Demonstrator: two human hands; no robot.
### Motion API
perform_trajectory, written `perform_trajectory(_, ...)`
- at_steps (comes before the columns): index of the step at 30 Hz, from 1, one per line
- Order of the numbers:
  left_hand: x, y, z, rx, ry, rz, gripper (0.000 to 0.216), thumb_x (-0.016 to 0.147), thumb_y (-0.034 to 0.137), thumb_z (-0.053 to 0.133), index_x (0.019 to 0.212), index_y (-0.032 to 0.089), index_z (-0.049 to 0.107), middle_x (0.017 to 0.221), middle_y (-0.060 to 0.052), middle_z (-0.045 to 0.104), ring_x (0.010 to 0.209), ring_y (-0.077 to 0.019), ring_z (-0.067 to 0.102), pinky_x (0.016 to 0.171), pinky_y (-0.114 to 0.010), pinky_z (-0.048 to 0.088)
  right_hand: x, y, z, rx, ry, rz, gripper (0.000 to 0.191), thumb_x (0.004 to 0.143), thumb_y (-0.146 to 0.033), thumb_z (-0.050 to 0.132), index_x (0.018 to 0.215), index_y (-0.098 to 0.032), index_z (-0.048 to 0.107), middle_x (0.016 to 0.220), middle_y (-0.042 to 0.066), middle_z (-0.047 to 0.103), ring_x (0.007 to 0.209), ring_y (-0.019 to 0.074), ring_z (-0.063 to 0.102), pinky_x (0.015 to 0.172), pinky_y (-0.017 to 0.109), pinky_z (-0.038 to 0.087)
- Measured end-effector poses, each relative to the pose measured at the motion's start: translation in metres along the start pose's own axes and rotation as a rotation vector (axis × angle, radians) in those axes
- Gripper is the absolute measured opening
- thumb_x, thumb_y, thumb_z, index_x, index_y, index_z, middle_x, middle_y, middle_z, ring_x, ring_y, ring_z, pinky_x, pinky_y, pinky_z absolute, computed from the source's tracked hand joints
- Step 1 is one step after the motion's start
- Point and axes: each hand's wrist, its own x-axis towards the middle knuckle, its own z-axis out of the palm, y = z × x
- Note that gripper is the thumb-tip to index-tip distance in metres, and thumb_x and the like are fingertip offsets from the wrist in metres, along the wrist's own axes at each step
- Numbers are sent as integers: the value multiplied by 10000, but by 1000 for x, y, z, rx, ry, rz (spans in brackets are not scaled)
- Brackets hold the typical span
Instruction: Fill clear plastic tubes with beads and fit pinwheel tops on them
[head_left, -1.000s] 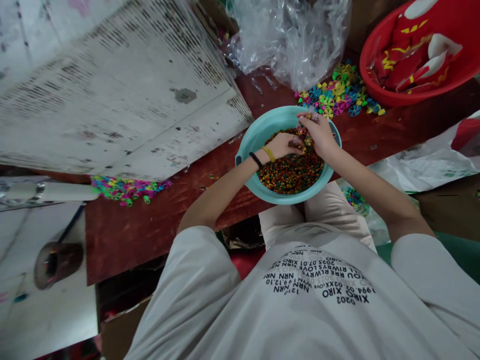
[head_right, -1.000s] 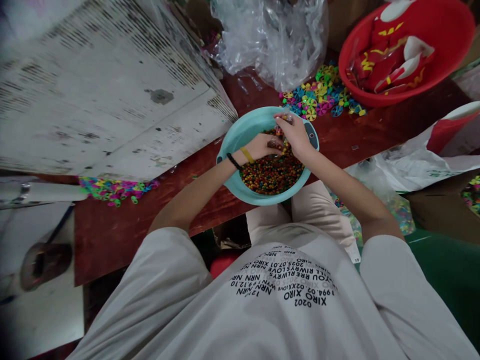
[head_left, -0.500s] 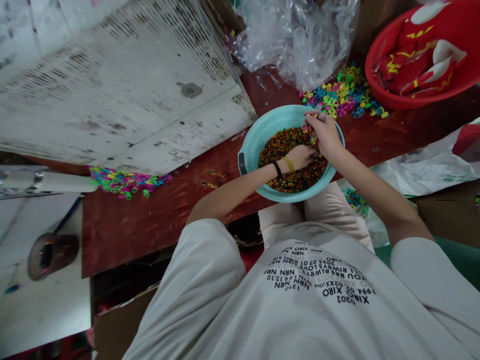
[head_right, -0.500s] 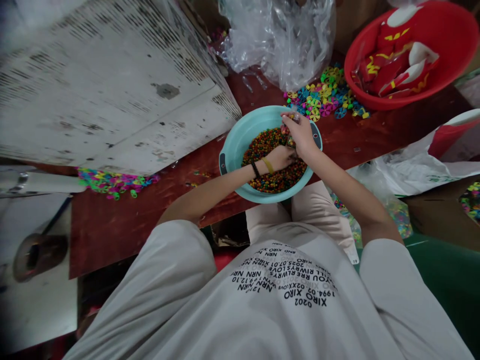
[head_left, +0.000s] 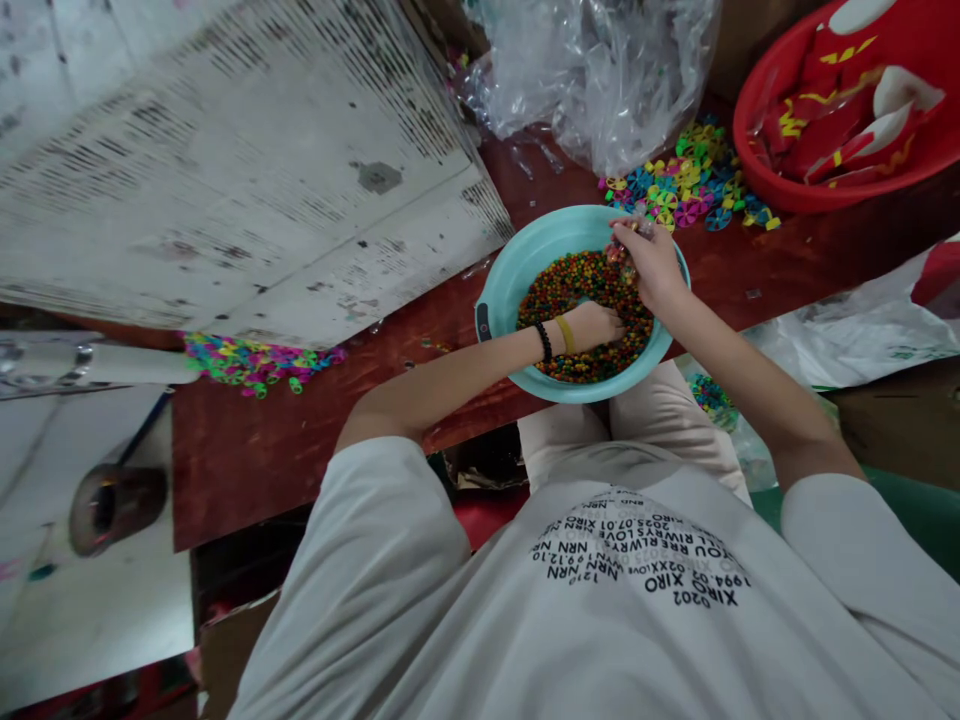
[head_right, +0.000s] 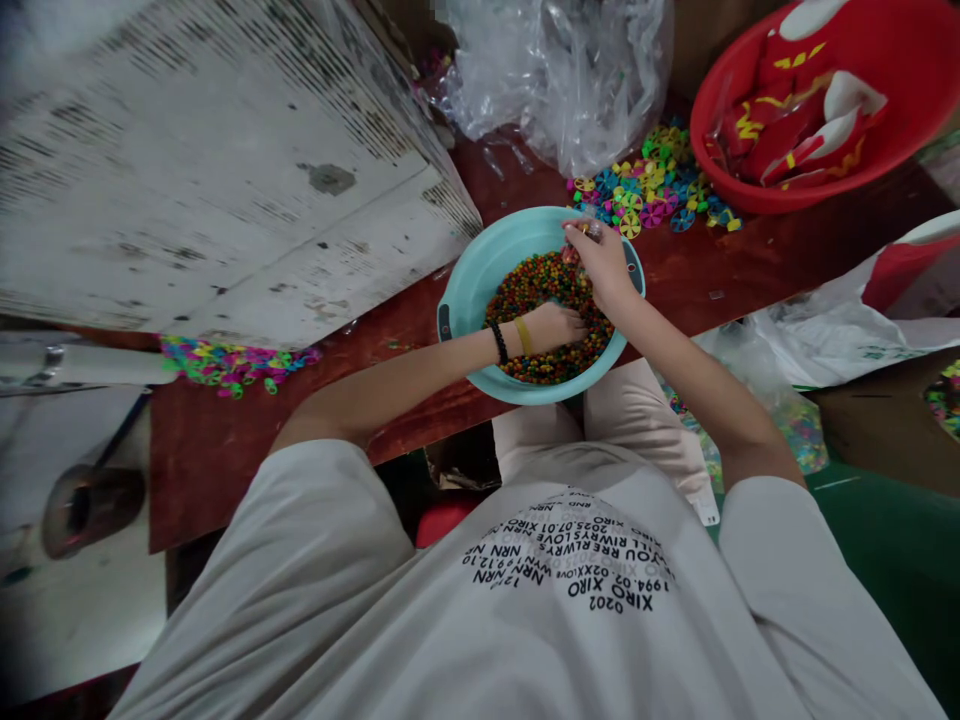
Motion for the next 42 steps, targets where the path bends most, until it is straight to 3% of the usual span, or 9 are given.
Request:
perform_trajectory(2,8,6,5,-132,26,9,266,988,81,551,1006,157,805,1070,-126,815,1080,-240,741,905,-338,527,-1,-1,0,6,6,10,449,819,-668,842,934,-267,678,840,1,698,944,243,732,884,393,611)
perform_trajectory(4,11,0,9,-362,86,-85,196,940,109,634,1013,155,810,1073,-110,821,1054,-249,751,932,-349,543,-3,-3,1,22,12,20,443,821,-658,848,930,-266,675,820,-5,684,929,238,727,878,389,607)
perform_trajectory(9,-5,-24,11,-1094,374,-338,313,819,265,807,1090,111,783,1037,-98,813,948,-227,749,946,-381,585,-7,-7,4,104,21,49,433,806,-622,862,930,-253,672,788,-27,657,793,184,672,845,362,587)
perform_trajectory(14,-35,-26,3,-1295,587,-474,432,780,460,865,1063,144,785,1124,-106,797,1027,-242,729,1019,-419,580,-6,-7,3,185,55,74,422,738,-582,889,909,-261,675,839,-18,679,834,193,681,835,352,578)
perform_trajectory(20,-68,-20,-7,-1254,864,-566,603,842,695,790,1149,176,769,1062,-86,783,986,-229,742,941,-390,623,-8,-6,0,166,77,86,351,745,-521,868,905,-265,690,892,-8,715,899,204,693,886,356,588)
perform_trajectory(24,-90,-19,-16,-1117,1063,-498,586,881,698,763,1250,244,725,989,-39,753,873,-181,759,808,-316,648,-10,-6,-1,160,62,83,296,764,-468,854,903,-257,700,880,-4,711,878,199,692,887,358,594)
perform_trajectory(30,-127,-15,-23,-922,1244,-480,474,934,675,715,1164,261,699,1010,-32,747,861,-171,773,772,-313,670,-12,-11,-1,149,88,119,253,764,-396,868,865,-252,687,804,-23,676,795,179,681,814,335,610)
perform_trajectory(36,-218,-3,-13,-585,1492,-794,511,941,690,697,1154,226,704,1031,-48,752,1000,-214,787,933,-377,660,-16,-18,-3,147,134,170,161,745,-276,844,811,-230,705,768,-33,662,706,148,652,724,292,607)
perform_trajectory(42,-329,24,43,-341,1634,-1266,458,915,614,751,1108,199,718,1089,-71,787,1032,-218,779,985,-391,642,-21,-36,3,161,198,264,154,795,-78,732,713,-207,746,707,-9,644,640,131,614,713,289,607)
